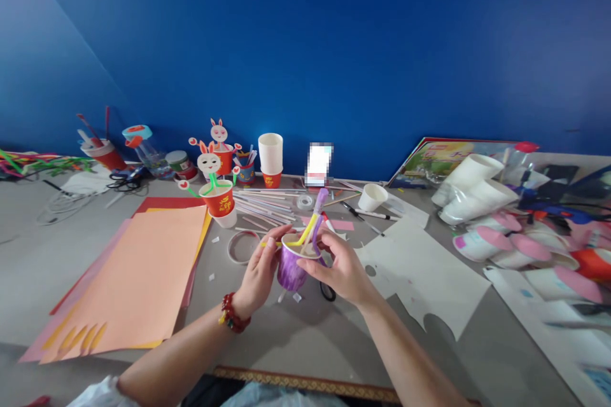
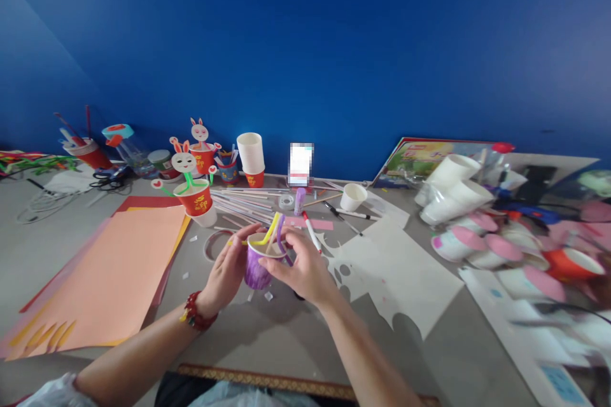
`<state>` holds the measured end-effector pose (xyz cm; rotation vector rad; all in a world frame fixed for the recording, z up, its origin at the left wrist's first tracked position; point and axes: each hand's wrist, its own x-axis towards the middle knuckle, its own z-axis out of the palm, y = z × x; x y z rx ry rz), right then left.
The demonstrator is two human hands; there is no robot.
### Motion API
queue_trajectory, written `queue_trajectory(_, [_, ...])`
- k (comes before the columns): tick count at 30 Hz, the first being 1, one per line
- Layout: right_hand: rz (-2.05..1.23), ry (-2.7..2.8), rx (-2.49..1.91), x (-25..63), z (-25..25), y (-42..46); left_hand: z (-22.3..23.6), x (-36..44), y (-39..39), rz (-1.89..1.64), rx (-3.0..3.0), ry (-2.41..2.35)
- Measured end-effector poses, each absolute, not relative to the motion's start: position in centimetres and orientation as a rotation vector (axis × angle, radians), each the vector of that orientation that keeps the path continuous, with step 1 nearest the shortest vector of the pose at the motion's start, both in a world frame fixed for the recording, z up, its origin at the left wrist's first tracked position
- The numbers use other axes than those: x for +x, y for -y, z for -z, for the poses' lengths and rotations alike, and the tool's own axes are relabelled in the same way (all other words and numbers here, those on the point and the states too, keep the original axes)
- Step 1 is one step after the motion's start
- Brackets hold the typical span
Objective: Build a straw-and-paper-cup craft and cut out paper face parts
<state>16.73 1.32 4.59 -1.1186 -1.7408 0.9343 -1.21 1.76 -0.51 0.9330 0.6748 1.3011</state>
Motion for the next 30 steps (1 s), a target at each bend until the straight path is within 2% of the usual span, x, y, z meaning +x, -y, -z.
queue_trajectory(5, [-0.977, 1.686, -1.158, 16.8, -4.24, -1.38, 0.31, -1.3, -1.75, -1.317, 0.881, -0.641])
queue_trajectory(12, [-0.874, 1.72, -1.183, 16.57, -4.54, -0.92, 0.42, -1.44, -1.64, -1.327, 0.936, -0.589])
queue_trajectory(18, [-0.931, 1.702, -1.097, 16.9, -4.87, -1.38, 0.57, -1.48, -1.42, -1.162, 0.975, -0.628])
queue_trajectory(30, [-0.856, 1.549, -1.196, 16.44, -4.13, -1.5, 0.79, -1.5, -0.77, -1.151, 1.297, -0.597])
